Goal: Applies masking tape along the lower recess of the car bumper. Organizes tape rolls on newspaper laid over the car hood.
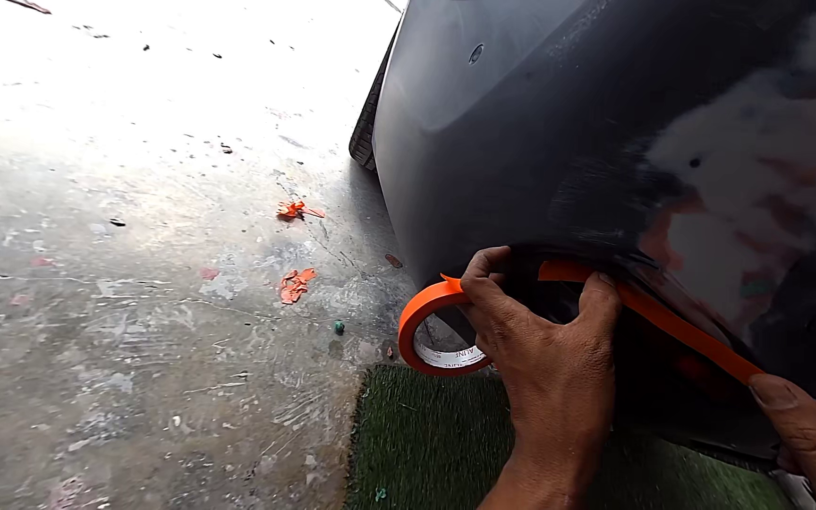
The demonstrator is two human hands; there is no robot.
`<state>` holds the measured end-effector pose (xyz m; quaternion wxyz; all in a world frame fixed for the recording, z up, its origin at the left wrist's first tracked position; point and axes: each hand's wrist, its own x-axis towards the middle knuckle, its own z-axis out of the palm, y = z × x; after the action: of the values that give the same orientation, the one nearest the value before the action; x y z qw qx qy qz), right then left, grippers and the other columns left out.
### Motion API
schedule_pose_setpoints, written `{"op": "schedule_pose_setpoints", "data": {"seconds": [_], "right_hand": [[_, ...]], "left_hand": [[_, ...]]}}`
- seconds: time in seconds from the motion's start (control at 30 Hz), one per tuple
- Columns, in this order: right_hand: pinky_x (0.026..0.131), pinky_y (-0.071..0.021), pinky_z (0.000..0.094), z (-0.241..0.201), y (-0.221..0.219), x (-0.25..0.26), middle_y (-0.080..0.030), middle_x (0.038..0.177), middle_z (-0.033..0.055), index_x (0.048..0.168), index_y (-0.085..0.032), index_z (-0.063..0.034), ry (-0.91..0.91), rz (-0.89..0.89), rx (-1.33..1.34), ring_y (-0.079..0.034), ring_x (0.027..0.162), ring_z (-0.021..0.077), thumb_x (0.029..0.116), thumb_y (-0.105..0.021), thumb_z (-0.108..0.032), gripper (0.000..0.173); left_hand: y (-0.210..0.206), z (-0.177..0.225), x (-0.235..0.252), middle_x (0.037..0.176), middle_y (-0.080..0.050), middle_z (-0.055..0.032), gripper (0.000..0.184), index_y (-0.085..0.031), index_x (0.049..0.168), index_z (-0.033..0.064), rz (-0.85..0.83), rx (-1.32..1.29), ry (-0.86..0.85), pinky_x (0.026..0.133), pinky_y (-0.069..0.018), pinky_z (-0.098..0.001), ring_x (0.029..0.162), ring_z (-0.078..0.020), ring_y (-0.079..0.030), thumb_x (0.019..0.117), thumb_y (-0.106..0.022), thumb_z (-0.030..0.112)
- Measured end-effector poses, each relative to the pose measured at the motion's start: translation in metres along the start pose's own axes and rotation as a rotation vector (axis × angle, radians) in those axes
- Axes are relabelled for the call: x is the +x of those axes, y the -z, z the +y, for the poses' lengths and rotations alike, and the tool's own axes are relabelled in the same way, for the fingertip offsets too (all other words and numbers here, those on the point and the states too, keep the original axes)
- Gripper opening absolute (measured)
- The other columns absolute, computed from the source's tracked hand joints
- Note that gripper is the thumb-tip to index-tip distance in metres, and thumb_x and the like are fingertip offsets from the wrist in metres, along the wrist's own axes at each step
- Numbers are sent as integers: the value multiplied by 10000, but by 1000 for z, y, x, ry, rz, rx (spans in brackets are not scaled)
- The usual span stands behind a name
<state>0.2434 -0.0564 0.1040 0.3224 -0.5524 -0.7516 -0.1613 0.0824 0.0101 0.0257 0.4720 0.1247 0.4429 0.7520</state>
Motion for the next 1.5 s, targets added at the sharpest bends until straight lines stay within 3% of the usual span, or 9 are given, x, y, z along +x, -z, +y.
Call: {"op": "schedule_pose_setpoints", "data": {"seconds": [0.13,0.3,0.53,1.0,1.3,1.5], "right_hand": [[538,-508,171,-3,-2,-6,-644,670,9,782,-684,11,-18,-2,20,-598,583,-3,973,-701,-176,268],[576,-512,153,-9,-8,-22,-650,689,41,775,-688,31,41,-5,69,-610,626,3,969,-708,-155,269],[526,-499,125,14,-27,-13,-638,676,-55,784,-686,-45,-27,31,61,-583,580,-52,974,-696,-212,253],[568,-544,116,13,-44,-13,-684,689,-5,790,-718,-26,9,150,-116,-650,616,-39,961,-702,-249,282],[551,-503,98,7,-48,-12,-666,666,-10,769,-711,-22,-4,188,-163,-613,594,-66,950,-705,-234,280],[542,-482,110,1,-48,-11,-665,658,-24,758,-713,-58,-51,184,-236,-604,590,-66,950,-696,-285,298]], "left_hand": [[-1,-3,-1,1106,-517,-24,791,-431,1339,258,12,41,-37,760,-472,-386,969,-173,-553,691,-866,389],[-2,-7,-3,1151,-516,-25,772,-432,1367,271,19,39,-82,805,-464,-404,1020,-179,-545,731,-851,403],[-3,-7,-3,1147,-504,-25,755,-447,1375,261,48,68,-125,796,-453,-400,1000,-180,-530,742,-835,400],[-3,-5,-5,1138,-499,-24,718,-455,1386,271,41,104,-159,745,-438,-395,965,-186,-521,771,-813,372],[-5,-6,-7,1182,-506,-19,691,-442,1384,265,33,117,-184,792,-435,-418,1016,-194,-519,799,-791,377],[-9,-22,-16,1238,-475,-32,721,-444,1390,264,29,194,-313,878,-408,-455,1107,-204,-490,778,-795,412]]}}
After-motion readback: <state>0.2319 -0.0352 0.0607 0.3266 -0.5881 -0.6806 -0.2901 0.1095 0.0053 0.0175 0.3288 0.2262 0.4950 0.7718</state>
